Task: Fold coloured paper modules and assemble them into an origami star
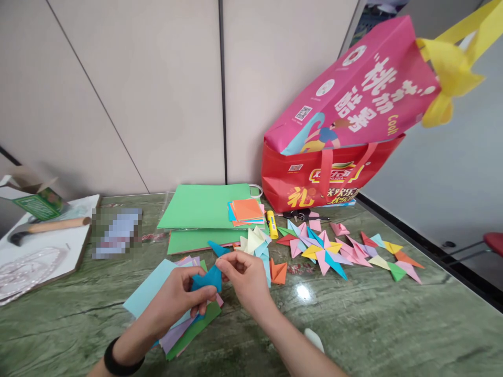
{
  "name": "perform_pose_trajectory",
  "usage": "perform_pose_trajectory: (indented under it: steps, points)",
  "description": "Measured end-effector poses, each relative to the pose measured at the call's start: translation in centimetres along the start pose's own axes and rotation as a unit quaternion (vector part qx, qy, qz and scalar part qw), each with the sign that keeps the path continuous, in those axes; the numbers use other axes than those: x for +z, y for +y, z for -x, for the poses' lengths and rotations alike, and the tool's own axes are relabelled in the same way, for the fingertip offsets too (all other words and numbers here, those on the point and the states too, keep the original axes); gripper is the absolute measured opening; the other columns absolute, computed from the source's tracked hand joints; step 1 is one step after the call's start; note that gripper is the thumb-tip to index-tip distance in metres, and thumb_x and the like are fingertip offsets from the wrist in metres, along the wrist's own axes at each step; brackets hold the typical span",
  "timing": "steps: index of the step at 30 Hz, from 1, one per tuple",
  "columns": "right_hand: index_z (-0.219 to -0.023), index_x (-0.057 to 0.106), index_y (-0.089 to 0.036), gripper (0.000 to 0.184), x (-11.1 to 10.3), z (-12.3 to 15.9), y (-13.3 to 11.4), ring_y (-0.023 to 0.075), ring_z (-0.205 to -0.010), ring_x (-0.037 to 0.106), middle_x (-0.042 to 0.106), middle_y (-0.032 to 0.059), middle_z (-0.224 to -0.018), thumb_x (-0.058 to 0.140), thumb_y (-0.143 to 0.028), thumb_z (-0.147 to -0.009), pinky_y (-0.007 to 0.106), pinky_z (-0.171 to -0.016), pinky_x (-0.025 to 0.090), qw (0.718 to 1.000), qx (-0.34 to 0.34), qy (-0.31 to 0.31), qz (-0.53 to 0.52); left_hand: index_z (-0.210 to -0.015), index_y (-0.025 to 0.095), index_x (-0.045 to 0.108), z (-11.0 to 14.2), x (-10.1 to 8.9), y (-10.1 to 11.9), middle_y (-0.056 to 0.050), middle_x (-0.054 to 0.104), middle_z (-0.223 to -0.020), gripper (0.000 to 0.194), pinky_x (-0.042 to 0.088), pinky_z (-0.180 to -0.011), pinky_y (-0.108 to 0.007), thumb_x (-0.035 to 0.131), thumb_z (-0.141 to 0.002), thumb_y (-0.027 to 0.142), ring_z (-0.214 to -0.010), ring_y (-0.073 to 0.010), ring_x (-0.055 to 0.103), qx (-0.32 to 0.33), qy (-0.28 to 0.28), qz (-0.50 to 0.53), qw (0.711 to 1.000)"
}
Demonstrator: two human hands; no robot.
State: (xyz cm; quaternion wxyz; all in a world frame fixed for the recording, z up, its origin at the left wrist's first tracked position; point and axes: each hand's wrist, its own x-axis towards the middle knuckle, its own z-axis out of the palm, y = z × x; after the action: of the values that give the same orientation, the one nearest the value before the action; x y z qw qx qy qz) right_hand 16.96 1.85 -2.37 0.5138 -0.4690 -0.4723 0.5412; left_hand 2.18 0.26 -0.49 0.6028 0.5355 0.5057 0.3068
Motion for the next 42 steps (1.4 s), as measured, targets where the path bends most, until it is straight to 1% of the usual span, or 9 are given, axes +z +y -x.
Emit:
perform_pose_trajectory:
  steps: [3,7,15,21,25,28,32,36,42]
  points:
    - [-0.072,0.065,-0.017,0.029,0.0,0.0,-0.2,0.0128,-0.053,0.055,0.061,-0.0007,-0.060,0.071,-0.044,-0.063,0.025,-0.052,0.048,0.999,0.026,-0.035,-0.025,-0.061,0.015,0.058,-0.2,-0.1,-0.5,-0.003,0.068,-0.057,0.018,0.034,-0.037,-0.018,0.068,-0.066,0.029,-0.040,-0.0089,0.052,-0.015,-0.012,0.068,0.997]
    - [-0.065,0.064,-0.017,0.028,0.0,0.0,-0.1,0.0118,-0.050,0.055,0.061,-0.0022,-0.055,0.075,-0.042,-0.059,0.024,-0.050,0.048,0.996,0.050,-0.077,-0.012,-0.057,0.014,0.057,-0.2,-0.2,-0.6,-0.001,0.065,-0.051,0.024,0.034,-0.036,-0.017,0.071,-0.063,0.033,-0.039,-0.0082,0.051,-0.014,0.000,0.092,0.996]
    - [-0.071,0.058,-0.018,0.032,0.2,0.1,0.4,0.0095,-0.043,0.053,0.057,-0.0060,-0.051,0.078,-0.038,-0.055,0.021,-0.043,0.046,0.996,0.060,-0.036,-0.052,-0.057,0.014,0.057,-0.2,-0.1,-0.3,-0.001,0.064,-0.048,0.025,0.037,-0.034,-0.018,0.073,-0.060,0.033,-0.037,-0.0093,0.053,-0.030,0.016,0.075,0.997]
    - [-0.080,0.068,-0.018,0.024,-0.2,0.1,0.4,0.0147,-0.061,0.063,0.066,0.0000,-0.068,0.075,-0.033,-0.062,0.030,-0.061,0.053,0.988,0.050,-0.139,-0.052,-0.055,0.013,0.057,-0.2,-0.3,-0.1,0.000,0.062,-0.044,0.024,0.040,-0.036,-0.019,0.073,-0.061,0.030,-0.037,-0.0106,0.055,-0.015,0.032,0.101,0.994]
    - [-0.081,0.070,-0.019,0.020,-0.5,-0.1,0.7,0.0149,-0.063,0.063,0.068,0.0003,-0.070,0.074,-0.030,-0.064,0.030,-0.063,0.052,0.989,0.047,-0.128,-0.056,-0.061,0.013,0.057,-0.1,-0.4,0.0,-0.002,0.066,-0.048,0.020,0.046,-0.043,-0.022,0.072,-0.062,0.026,-0.041,-0.0120,0.059,-0.004,0.016,0.104,0.994]
    - [-0.078,0.070,-0.019,0.014,-0.3,0.0,0.8,0.0160,-0.066,0.062,0.067,0.0011,-0.071,0.071,-0.026,-0.065,0.030,-0.064,0.052,0.993,0.014,-0.113,-0.018,-0.062,0.014,0.056,-0.2,-0.5,-0.2,-0.002,0.067,-0.048,0.017,0.048,-0.045,-0.024,0.070,-0.064,0.025,-0.043,-0.0141,0.061,-0.001,0.022,0.083,0.996]
    - [-0.076,0.069,-0.019,0.008,0.2,0.4,1.0,0.0178,-0.076,0.061,0.064,0.0037,-0.081,0.067,-0.019,-0.068,0.028,-0.067,0.052,0.993,-0.076,-0.073,0.044,-0.061,0.016,0.056,-0.3,-0.5,-0.3,0.001,0.067,-0.050,0.015,0.049,-0.050,-0.025,0.069,-0.063,0.021,-0.048,-0.0159,0.063,0.026,0.063,0.040,0.997]
    - [-0.074,0.064,-0.019,0.005,0.2,0.8,1.0,0.0166,-0.074,0.059,0.061,0.0033,-0.079,0.065,-0.015,-0.070,0.026,-0.064,0.051,0.985,-0.139,-0.049,0.086,-0.068,0.017,0.059,-0.2,-0.6,-0.2,0.004,0.064,-0.053,0.013,0.048,-0.051,-0.025,0.069,-0.061,0.015,-0.049,-0.0147,0.062,0.043,0.048,0.013,0.998]
    - [-0.072,0.061,-0.018,0.007,0.3,0.8,0.8,0.0150,-0.068,0.059,0.061,0.0025,-0.074,0.058,-0.012,-0.071,0.026,-0.061,0.049,0.983,-0.147,-0.054,0.097,-0.069,0.014,0.065,-0.4,-0.9,-0.1,-0.001,0.063,-0.063,0.014,0.045,-0.056,-0.025,0.068,-0.064,0.027,-0.060,-0.0151,0.057,0.104,0.101,-0.033,0.989]
